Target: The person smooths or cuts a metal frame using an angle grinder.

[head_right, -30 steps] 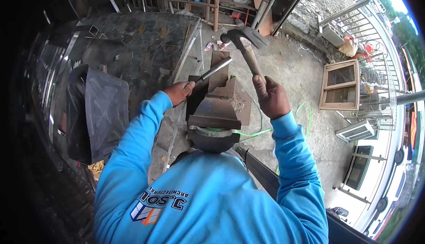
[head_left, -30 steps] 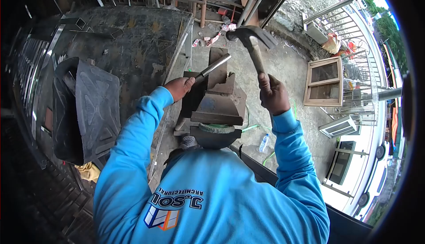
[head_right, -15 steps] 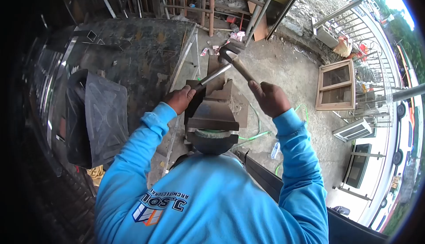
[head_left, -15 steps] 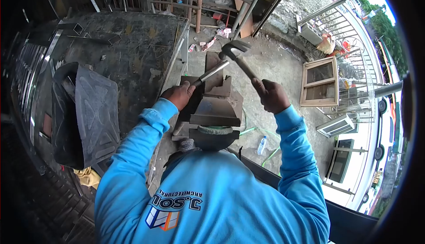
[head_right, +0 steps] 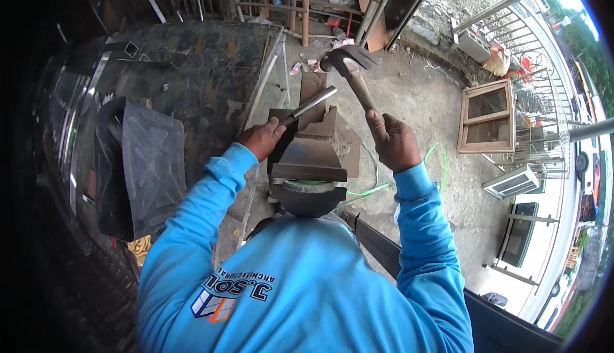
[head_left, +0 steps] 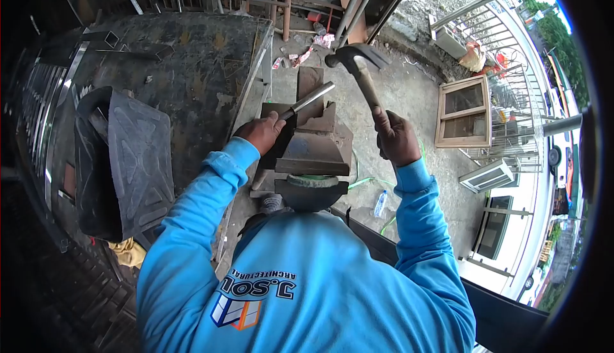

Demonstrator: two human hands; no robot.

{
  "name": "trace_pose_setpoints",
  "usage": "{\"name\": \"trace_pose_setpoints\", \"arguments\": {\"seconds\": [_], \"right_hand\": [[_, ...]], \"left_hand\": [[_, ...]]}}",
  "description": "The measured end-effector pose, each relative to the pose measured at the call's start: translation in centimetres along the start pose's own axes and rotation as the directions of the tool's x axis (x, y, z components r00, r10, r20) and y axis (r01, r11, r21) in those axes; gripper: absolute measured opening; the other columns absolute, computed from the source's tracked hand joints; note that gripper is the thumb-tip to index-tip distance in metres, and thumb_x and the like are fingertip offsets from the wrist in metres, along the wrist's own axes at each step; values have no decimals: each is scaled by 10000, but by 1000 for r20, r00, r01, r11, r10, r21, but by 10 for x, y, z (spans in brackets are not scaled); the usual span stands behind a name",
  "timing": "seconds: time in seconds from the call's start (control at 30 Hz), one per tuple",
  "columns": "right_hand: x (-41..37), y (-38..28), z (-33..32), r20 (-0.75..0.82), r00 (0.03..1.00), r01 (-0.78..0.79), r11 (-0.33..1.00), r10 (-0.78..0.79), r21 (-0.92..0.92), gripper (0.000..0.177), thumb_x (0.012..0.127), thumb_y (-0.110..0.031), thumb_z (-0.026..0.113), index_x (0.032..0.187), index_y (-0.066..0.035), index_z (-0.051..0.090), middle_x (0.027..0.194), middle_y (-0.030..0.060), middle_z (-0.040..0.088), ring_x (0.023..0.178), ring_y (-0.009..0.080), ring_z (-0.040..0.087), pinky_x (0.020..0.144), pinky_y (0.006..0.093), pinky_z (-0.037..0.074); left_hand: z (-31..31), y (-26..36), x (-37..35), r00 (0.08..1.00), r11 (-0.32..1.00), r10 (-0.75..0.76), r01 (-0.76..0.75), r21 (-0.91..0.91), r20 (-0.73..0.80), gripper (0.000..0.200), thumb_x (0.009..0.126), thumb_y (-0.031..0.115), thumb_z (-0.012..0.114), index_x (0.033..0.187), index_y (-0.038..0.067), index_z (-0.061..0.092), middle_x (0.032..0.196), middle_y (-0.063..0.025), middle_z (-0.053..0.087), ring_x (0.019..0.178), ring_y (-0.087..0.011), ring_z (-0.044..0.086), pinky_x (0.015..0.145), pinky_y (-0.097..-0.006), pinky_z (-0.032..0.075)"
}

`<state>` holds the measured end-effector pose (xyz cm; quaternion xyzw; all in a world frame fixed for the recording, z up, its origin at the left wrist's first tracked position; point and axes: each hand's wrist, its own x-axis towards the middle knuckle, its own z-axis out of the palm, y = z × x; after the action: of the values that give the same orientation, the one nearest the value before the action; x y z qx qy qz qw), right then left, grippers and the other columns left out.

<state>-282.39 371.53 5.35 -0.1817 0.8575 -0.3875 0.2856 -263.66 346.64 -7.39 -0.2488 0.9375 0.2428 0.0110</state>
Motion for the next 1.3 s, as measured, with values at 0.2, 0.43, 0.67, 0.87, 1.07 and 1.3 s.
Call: {"name": "trace_pose_setpoints", "arguments": {"seconds": [0.2,0.43,0.67,0.87,1.07,1.3], "right_hand": [[18,37,8,-28,999,-25,994,23,-102,580,948,-562,535,734,-23,548,527,76,474,477,162,531,459,346,420],[-25,4,-26,-83,995,72,963,-52,260,546,973,-574,468,766,-71,512,522,20,469,382,115,444,360,270,355],[-27,8,-15,0,999,43,980,-44,193,564,957,-580,506,778,-45,536,523,4,463,400,95,444,380,258,340],[-26,-24,-16,17,987,156,973,-161,171,556,959,-568,518,795,-37,544,563,-6,475,481,78,458,448,255,364],[-30,-52,-10,-33,958,286,929,-286,235,540,960,-557,525,803,-41,542,582,-15,467,505,72,460,466,249,372],[-17,-24,9,86,975,186,968,-203,171,499,980,-523,510,837,-45,539,570,-19,458,474,62,420,436,237,326]], "left_hand": [[-3,1,8,999,999,36,-35,17,-38,439,985,454,455,1141,60,572,819,-249,668,779,-466,646,666,-552,517],[25,-26,-15,971,995,26,-48,-89,-236,426,955,434,535,1109,39,574,793,-252,661,748,-452,650,628,-534,515],[-8,-22,-38,973,997,24,-40,-65,-228,353,981,381,511,1050,50,614,812,-244,664,757,-455,648,635,-532,510],[8,-37,-24,989,925,41,-93,-368,-145,432,1011,410,441,1001,32,650,770,-224,646,757,-405,646,685,-484,497],[-15,-43,-17,964,800,-47,193,-569,262,444,1032,419,406,936,48,630,555,-15,442,476,-115,460,486,-305,392],[-22,-41,-9,895,692,-146,396,-603,421,545,1023,495,366,861,39,617,588,-69,478,555,-185,506,579,-376,435]]}}
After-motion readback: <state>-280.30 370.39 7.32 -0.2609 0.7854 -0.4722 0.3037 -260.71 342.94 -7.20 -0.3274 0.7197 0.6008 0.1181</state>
